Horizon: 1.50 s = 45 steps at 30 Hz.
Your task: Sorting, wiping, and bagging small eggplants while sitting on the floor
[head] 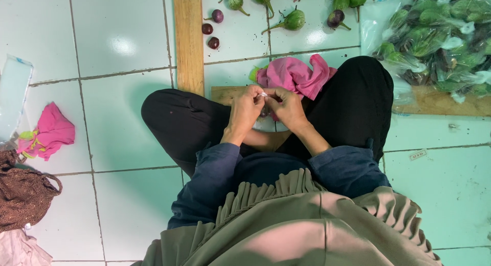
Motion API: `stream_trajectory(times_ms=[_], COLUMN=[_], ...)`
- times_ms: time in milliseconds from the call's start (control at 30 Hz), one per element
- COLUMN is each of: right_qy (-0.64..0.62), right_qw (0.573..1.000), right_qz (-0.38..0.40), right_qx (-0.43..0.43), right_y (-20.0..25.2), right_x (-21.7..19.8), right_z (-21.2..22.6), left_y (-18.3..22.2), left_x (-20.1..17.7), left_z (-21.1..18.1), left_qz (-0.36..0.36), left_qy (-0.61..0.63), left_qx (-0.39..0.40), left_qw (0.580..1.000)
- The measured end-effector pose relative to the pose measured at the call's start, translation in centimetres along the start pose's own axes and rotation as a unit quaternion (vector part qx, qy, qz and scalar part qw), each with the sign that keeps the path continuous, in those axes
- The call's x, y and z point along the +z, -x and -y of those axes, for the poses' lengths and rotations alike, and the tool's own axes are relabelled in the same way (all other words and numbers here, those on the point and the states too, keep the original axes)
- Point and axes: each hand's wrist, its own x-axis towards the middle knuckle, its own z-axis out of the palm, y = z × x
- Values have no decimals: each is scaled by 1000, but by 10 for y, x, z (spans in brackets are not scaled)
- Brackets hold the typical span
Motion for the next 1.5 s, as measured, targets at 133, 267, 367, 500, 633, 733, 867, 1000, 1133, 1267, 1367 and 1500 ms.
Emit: stream_trajectory(times_ms=[133,267,367,500,633,733,867,1000,1133,1267,1367,1500], right_qy=[-13,-59,-69,-104,-102,-114,-173,-293,-355,-389,-413,-448], right_qw=[1000,997,996,991,987,977,951,894,847,812,788,743], right_qz=[-10,-35,-51,-79,-119,-179,-254,-338,-396,-435,-456,-496], right_qx=[16,17,-16,-22,-26,-27,-22,-12,-4,7,30,37], right_y=[3,1,-1,-3,-5,-4,-6,-9,-14,-10,-6,-4], right_x=[2,-5,-12,-19,-41,-62,-102,-152,-205,-252,-284,-320], right_z=[0,3,1,1,14,21,41,27,-1,-14,-33,-82], left_y=[0,0,-3,-4,-3,-6,-24,-38,-65,-91,-112,-120], left_x=[-12,-15,-7,-19,-34,-31,-3,11,53,113,164,186], left_z=[-27,-43,-36,-58,-118,-150,-167,-207,-227,-234,-233,-269], left_qz=[22,57,30,22,46,59,52,129,220,317,321,318], left_qy=[-89,-68,-27,40,82,55,94,147,158,247,280,255], left_qx=[33,9,19,34,86,116,185,191,172,120,73,55], left_qw=[995,996,999,998,992,990,977,962,947,908,902,912])
